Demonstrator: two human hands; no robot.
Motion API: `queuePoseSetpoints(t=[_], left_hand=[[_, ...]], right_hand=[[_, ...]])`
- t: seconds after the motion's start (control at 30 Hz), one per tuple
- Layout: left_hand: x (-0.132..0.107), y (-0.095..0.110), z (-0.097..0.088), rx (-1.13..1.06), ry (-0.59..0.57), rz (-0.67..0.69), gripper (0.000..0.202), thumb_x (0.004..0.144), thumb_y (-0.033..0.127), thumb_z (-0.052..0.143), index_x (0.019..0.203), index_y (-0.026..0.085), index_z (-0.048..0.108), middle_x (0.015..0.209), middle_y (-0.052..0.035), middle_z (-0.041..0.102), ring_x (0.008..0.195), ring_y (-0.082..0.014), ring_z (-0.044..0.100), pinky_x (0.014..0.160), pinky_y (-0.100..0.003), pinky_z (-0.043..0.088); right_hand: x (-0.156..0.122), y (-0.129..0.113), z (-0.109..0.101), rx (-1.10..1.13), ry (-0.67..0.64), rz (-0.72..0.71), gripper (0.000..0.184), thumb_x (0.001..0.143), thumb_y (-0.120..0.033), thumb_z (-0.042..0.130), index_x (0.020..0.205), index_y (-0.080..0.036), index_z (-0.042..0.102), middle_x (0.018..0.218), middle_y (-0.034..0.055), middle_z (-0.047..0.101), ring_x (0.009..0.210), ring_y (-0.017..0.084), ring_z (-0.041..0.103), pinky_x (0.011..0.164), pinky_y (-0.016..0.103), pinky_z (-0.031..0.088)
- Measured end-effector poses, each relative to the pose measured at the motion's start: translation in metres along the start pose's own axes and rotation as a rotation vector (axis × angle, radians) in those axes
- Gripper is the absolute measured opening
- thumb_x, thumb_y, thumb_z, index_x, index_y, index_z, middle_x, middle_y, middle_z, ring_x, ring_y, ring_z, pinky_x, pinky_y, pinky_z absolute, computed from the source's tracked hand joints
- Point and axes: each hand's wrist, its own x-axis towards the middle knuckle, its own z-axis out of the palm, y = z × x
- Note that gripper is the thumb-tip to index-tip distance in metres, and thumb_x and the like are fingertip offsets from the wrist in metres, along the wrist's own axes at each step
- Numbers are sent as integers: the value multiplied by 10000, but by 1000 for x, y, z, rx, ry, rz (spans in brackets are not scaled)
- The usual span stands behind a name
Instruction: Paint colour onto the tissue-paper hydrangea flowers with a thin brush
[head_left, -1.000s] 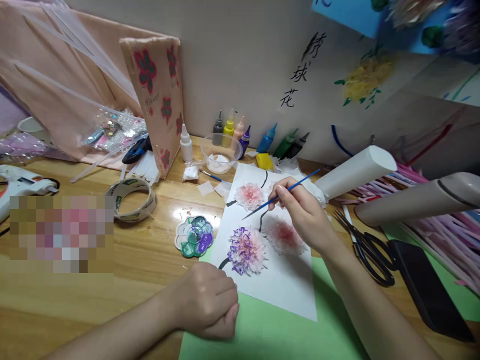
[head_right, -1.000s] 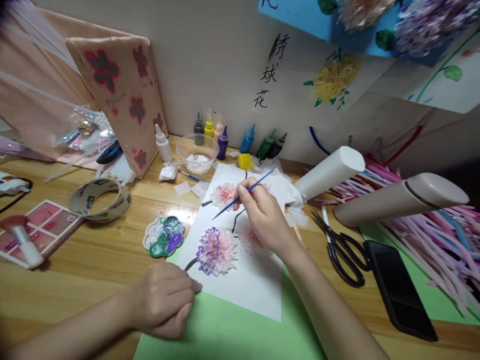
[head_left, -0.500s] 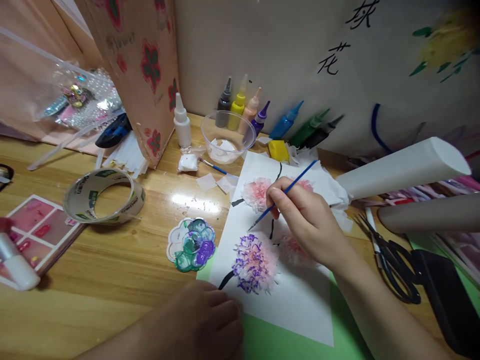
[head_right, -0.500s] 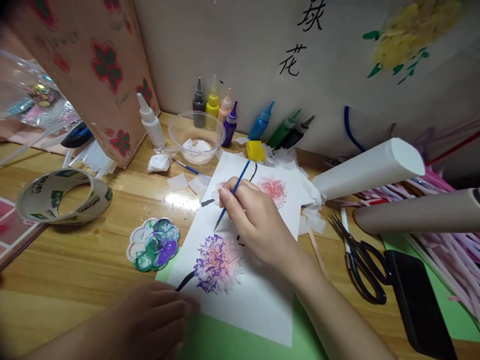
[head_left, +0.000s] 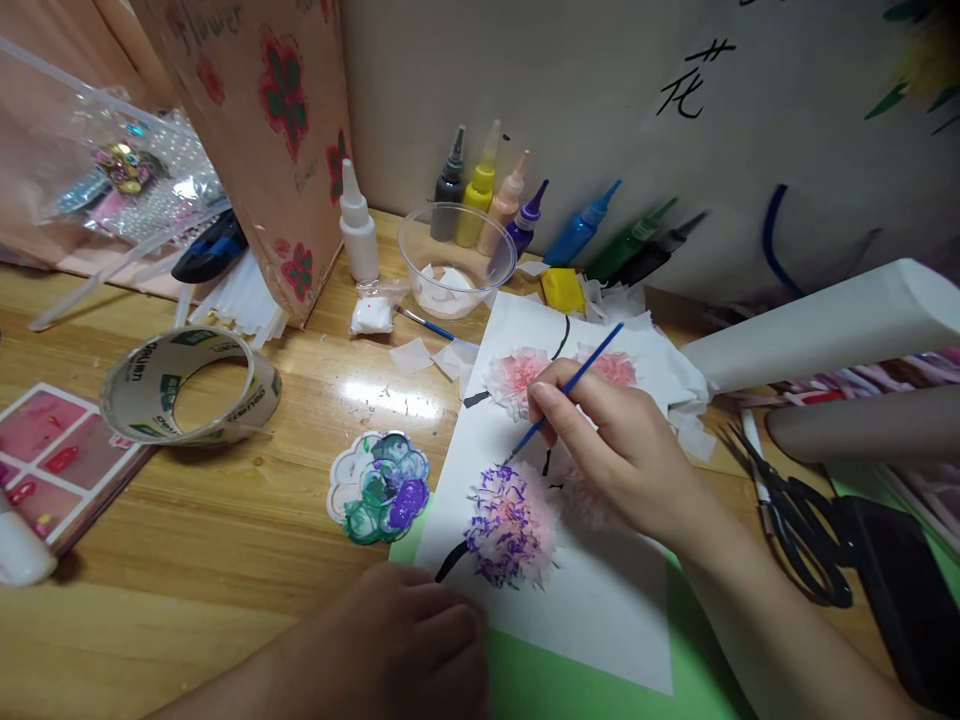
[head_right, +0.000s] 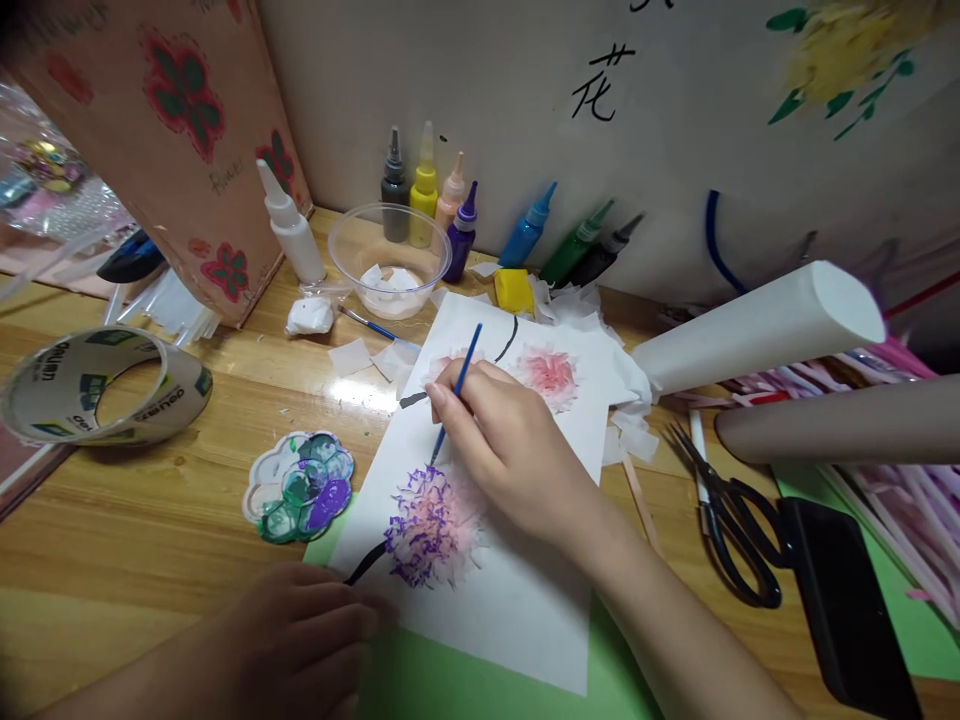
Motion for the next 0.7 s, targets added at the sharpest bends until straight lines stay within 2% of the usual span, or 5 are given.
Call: queuePoseSetpoints(t=[0.17, 0.23, 0.33, 0.43, 0.7], left_hand=[[-1, 0, 1, -6, -17, 5, 326, 956, 199, 468, 631, 184, 488, 635, 21, 620, 514, -106, 527, 453, -278, 353], [-2, 0, 2, -4, -19, 14, 312, 931, 188, 488, 620, 181, 488, 629, 17, 621, 519, -108, 542, 443, -277, 349], [-2, -1, 5, 3, -18, 33, 293, 893, 177, 492, 601, 182, 494, 608, 10, 611, 493, -113, 527, 429, -279, 341], [-3, -1, 6, 18, 3, 61, 284, 868, 174, 480, 586, 181, 514, 598, -1, 606, 480, -123, 523, 416, -285, 339], [-4, -2, 5, 105, -92, 73, 188, 785, 190, 521, 603, 191, 472, 607, 14, 570, 466, -124, 479, 397, -283, 316]], right_hand=[[-4, -7, -1, 102, 109, -11, 281, 1007, -270, 390, 769, -207, 524, 732, -7, 545, 670, 124, 532, 655, 266, 412], [-6, -13, 4, 147, 69, -50, 252, 1005, -259, 393, 815, -207, 551, 780, 6, 581, 735, 136, 566, 699, 270, 432], [-8, -22, 16, 164, -87, -144, 199, 991, -230, 412, 877, -205, 574, 814, 24, 625, 804, 160, 591, 742, 285, 450], [-11, -30, 26, 141, -186, -199, 183, 978, -213, 434, 861, -204, 575, 814, 34, 640, 819, 173, 587, 747, 293, 461], [-14, -35, 26, 136, -157, -253, 180, 975, -207, 427, 884, -209, 582, 818, 37, 650, 799, 175, 587, 730, 307, 470]])
